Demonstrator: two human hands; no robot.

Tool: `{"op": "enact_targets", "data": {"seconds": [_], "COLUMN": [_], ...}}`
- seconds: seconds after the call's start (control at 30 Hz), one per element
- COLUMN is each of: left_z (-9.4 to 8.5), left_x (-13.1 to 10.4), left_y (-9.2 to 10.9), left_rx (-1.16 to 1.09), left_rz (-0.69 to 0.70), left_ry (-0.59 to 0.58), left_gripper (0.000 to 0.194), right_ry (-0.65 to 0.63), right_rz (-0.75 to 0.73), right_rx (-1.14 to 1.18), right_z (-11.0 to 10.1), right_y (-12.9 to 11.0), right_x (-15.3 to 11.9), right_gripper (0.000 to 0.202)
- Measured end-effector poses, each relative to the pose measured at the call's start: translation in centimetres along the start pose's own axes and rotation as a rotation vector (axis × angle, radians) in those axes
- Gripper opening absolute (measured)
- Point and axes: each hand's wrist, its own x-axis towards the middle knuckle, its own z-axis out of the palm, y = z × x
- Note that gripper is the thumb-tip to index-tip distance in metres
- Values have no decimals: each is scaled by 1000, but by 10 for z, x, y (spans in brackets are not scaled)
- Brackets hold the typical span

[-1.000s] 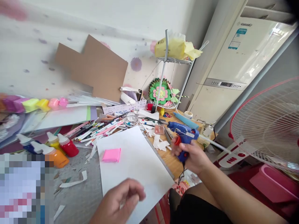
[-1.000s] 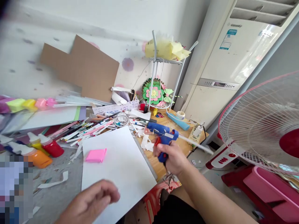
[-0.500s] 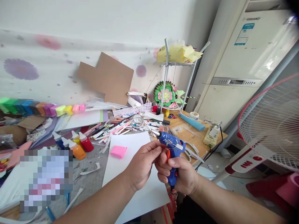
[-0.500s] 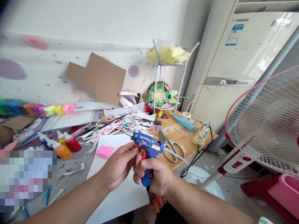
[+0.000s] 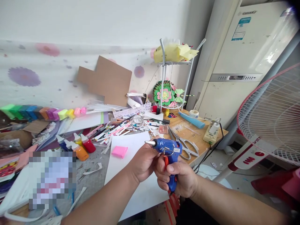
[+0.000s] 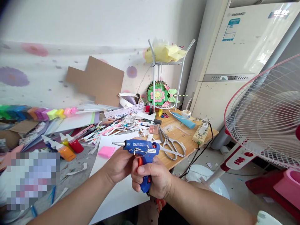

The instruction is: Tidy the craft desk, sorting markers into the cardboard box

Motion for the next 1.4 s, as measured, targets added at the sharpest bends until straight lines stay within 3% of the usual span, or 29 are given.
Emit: {"op": "enact_targets", "data": {"seconds": [0.2,0.37,0.5,0.53,0.63,0.7,0.73,0.87,1.0,1.17,1.4], "left_z": [-1,-5,-11,-13,-19,-23,-26,-41,-56,-70,-97], "left_x": [-4,-10,-10,-10,-16,-28,-35,-64,-71,-65,-62], "left_y": [-7,-8,-8,-11,-25,-35,-39,-40,-37,-45,-65], "left_rx": [-91,-118,-218,-259,-307,-158,-10,676,1042,1180,1123], "left_rz": [-41,-51,79,111,45,-17,-24,-84,-95,-82,99], "left_ry": [34,-15,-28,30,403,489,431,20,-116,-184,-296], "left_gripper": [31,28,29,27,19,21,22,23,17,13,27], "right_ry": [-10,-16,51,82,221,398,503,879,1131,1181,1106], "right_rz": [20,40,-19,-44,-118,-180,-210,-237,-11,57,179], "right_rx": [-9,4,43,35,-82,-244,-357,-902,-1476,-1777,-1889], "right_z": [0,-4,-5,-5,-12,-26,-38,-101,-158,-195,-213], "right_y": [3,5,0,-4,-22,-44,-56,-108,-134,-140,-146], "right_x": [1,1,1,1,3,2,1,-10,-16,-9,-15], "right_gripper": [17,16,16,16,19,22,24,32,31,33,27]}}
